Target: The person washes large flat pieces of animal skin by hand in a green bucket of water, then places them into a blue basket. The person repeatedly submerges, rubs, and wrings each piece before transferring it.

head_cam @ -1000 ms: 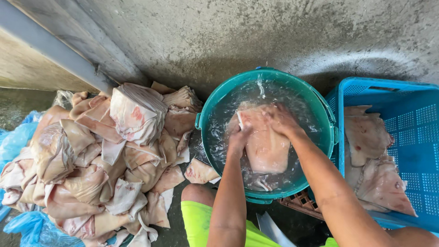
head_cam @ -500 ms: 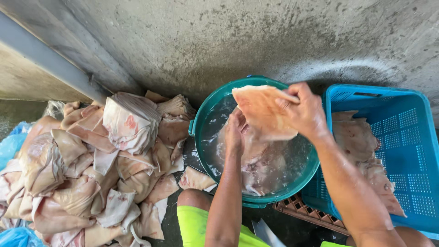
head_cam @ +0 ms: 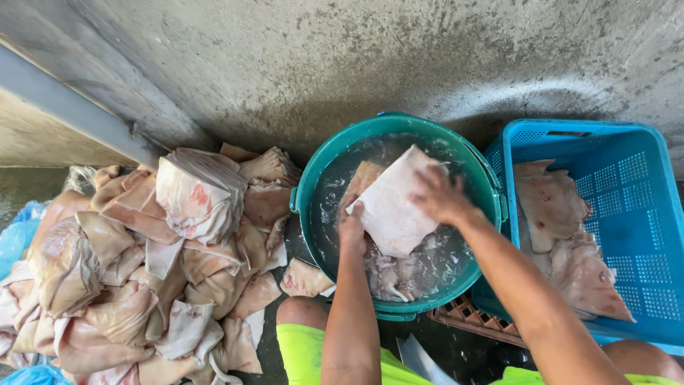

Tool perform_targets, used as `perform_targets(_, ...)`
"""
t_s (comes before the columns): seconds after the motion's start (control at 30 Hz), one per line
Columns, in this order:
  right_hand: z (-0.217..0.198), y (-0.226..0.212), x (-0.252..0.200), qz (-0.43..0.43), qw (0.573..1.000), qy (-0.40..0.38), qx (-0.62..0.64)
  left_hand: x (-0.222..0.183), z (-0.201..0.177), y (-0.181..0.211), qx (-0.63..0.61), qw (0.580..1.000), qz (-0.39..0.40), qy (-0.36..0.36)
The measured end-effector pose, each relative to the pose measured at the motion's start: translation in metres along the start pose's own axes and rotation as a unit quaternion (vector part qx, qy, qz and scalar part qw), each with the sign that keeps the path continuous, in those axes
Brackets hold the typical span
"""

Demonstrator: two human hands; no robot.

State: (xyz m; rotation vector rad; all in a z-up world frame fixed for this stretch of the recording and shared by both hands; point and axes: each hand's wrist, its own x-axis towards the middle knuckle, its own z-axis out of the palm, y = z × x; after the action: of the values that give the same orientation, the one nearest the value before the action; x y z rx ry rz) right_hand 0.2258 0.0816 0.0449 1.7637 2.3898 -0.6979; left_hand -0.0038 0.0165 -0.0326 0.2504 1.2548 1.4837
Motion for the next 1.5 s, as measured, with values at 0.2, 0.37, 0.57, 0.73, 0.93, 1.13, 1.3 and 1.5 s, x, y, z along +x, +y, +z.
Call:
perform_targets(0.2, 0.001, -0.042, 0.035, 0.076, 0.995, 0.057, 0.015, 0.019, -0.010, -0.028, 0.157, 0.968, 0.188, 0.058)
perform_targets(0.37, 0.012, -0.088, 0.030, -0.263, 0.962, -0.026, -0.072, 0.033, -0.018, -0.032, 0.250, 0.940, 0.199, 0.121)
perform_targets(0.57, -0.035, -0.044, 0.051, 0.051, 0.994, -0.026, 0.098, 0.020, -0.016, -0.044, 0.266, 0.932, 0.200, 0.143)
perform_targets(0.73, -0.003, -0.063, 0.046, -0.032, 0.998, -0.026, -0.040, 0.020, -0.024, -0.050, 0.333, 0.910, 0.217, 0.122)
perform_targets(0.93, 0.027, -0.054, 0.062, -0.184, 0.982, -0.052, 0.007, 0.024, -0.045, -0.048, 0.445, 0.840, 0.297, 0.089)
perform_targets(1.13, 0.007, -0.051, 0.086, -0.092, 0.985, 0.034, -0.140, 0.009, -0.042, -0.055, 0.442, 0.871, 0.206, 0.057)
perform_targets(1.3, 0.039, -0.091, 0.049, -0.324, 0.938, -0.069, -0.102, -0.003, -0.041, -0.044, 0.475, 0.856, 0.206, -0.005)
perform_targets(1.5, 0.002, -0.057, 0.059, -0.015, 0.992, 0.114, 0.060, -0.042, -0.012, -0.006, 0.316, 0.931, -0.026, -0.179)
